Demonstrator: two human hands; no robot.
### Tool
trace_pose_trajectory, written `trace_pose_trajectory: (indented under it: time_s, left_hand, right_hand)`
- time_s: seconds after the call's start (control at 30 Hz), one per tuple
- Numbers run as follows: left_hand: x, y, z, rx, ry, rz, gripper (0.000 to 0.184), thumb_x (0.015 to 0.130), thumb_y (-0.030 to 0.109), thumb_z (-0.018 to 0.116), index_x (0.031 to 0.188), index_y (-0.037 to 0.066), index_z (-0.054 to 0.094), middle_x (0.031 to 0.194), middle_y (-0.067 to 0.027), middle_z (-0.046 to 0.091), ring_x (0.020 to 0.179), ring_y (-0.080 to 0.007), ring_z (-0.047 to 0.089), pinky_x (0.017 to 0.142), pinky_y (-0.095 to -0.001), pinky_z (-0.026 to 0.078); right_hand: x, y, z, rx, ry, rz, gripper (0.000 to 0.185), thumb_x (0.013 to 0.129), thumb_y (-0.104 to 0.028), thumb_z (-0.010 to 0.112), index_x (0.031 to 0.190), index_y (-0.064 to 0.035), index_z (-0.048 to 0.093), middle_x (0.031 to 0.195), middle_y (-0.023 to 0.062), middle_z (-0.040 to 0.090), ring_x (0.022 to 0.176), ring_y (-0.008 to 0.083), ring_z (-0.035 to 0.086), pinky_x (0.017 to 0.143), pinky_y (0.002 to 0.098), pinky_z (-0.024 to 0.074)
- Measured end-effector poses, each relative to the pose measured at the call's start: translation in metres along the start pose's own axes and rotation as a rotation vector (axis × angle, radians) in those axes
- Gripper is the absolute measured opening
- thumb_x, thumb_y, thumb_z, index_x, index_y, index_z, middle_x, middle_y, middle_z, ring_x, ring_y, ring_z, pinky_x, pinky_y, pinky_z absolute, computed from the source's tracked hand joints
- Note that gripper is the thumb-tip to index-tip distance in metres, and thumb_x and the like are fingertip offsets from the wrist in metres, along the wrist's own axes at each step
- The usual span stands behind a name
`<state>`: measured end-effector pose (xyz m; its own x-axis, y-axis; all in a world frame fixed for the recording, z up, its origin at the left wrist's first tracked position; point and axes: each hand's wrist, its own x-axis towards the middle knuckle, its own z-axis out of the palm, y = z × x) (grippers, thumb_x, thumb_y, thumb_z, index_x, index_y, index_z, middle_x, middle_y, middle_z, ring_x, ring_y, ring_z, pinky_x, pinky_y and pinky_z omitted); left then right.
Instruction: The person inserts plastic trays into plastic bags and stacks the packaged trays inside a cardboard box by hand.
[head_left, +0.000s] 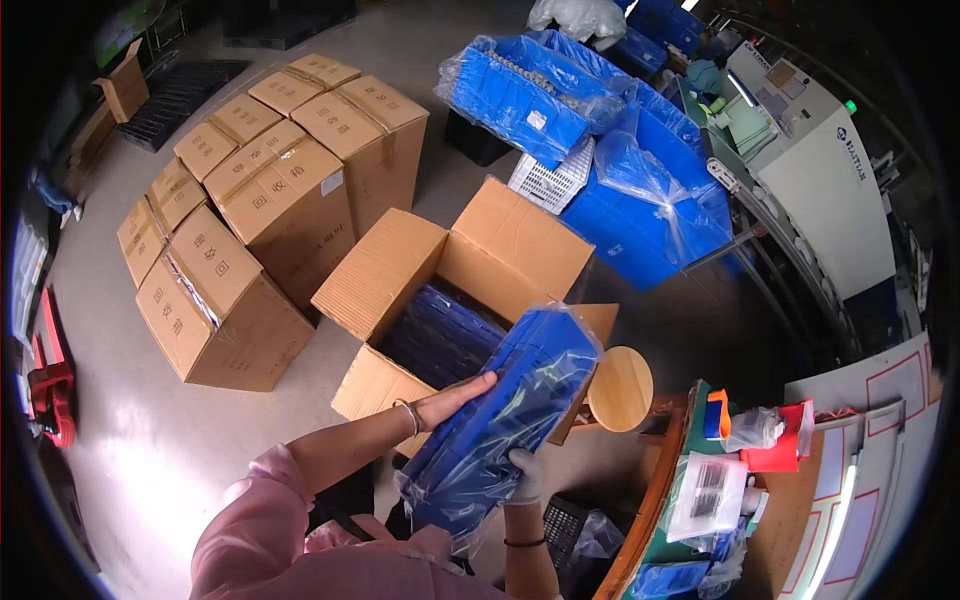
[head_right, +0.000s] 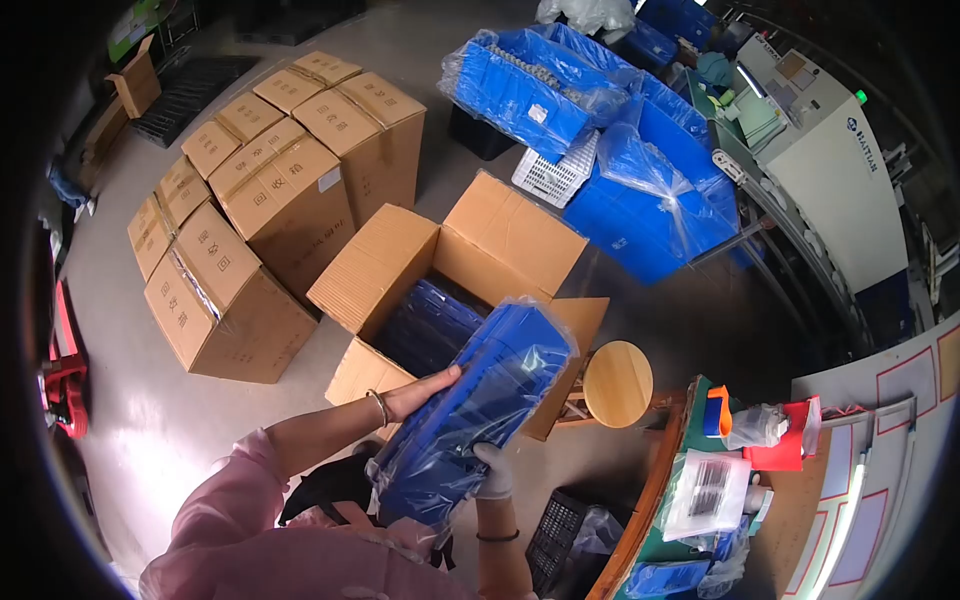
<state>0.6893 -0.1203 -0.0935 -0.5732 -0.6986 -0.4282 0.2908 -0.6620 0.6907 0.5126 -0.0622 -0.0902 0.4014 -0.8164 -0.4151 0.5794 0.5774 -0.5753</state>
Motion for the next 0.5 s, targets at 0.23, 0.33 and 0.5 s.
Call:
trace_pose_trajectory:
  time_s: [0.23, 0.33, 0.5]
  left_hand:
    - [0.089, -0.032, -0.188, 0.958, 0.621, -0.172, 0.043, 0.082, 0.044, 0.045, 0.104, 0.009, 0.055, 0.106, -0.0072, 0.052, 0.108, -0.0247, 0.044, 0.089, -0.0373, 0.035]
    - [0.112, -0.060, -0.239, 1.435, 0.553, -0.151, 0.036, 0.082, 0.035, 0.044, 0.107, 0.010, 0.054, 0.115, -0.0069, 0.048, 0.115, -0.0274, 0.037, 0.094, -0.0376, 0.030]
    - [0.190, -0.108, -0.282, 1.653, 0.584, 0.213, 0.032, 0.082, 0.028, 0.041, 0.105, 0.010, 0.055, 0.123, -0.0093, 0.044, 0.117, -0.0301, 0.035, 0.094, -0.0391, 0.030]
  right_hand:
    - [0.164, 0.048, -0.034, 0.400, 0.407, -0.037, 0.033, 0.070, -0.021, 0.057, 0.097, -0.0026, 0.058, 0.099, 0.0102, 0.059, 0.092, 0.0248, 0.055, 0.083, 0.0379, 0.0444]
    - [0.241, 0.054, -0.045, 0.591, 0.425, -0.034, 0.032, 0.067, -0.027, 0.059, 0.092, -0.0074, 0.060, 0.097, 0.0091, 0.060, 0.091, 0.0270, 0.056, 0.084, 0.0417, 0.0431]
    - [0.344, 0.065, -0.068, 0.700, 0.558, -0.112, 0.035, 0.065, -0.031, 0.060, 0.094, -0.0108, 0.059, 0.102, 0.0081, 0.058, 0.095, 0.0273, 0.054, 0.086, 0.0438, 0.0413]
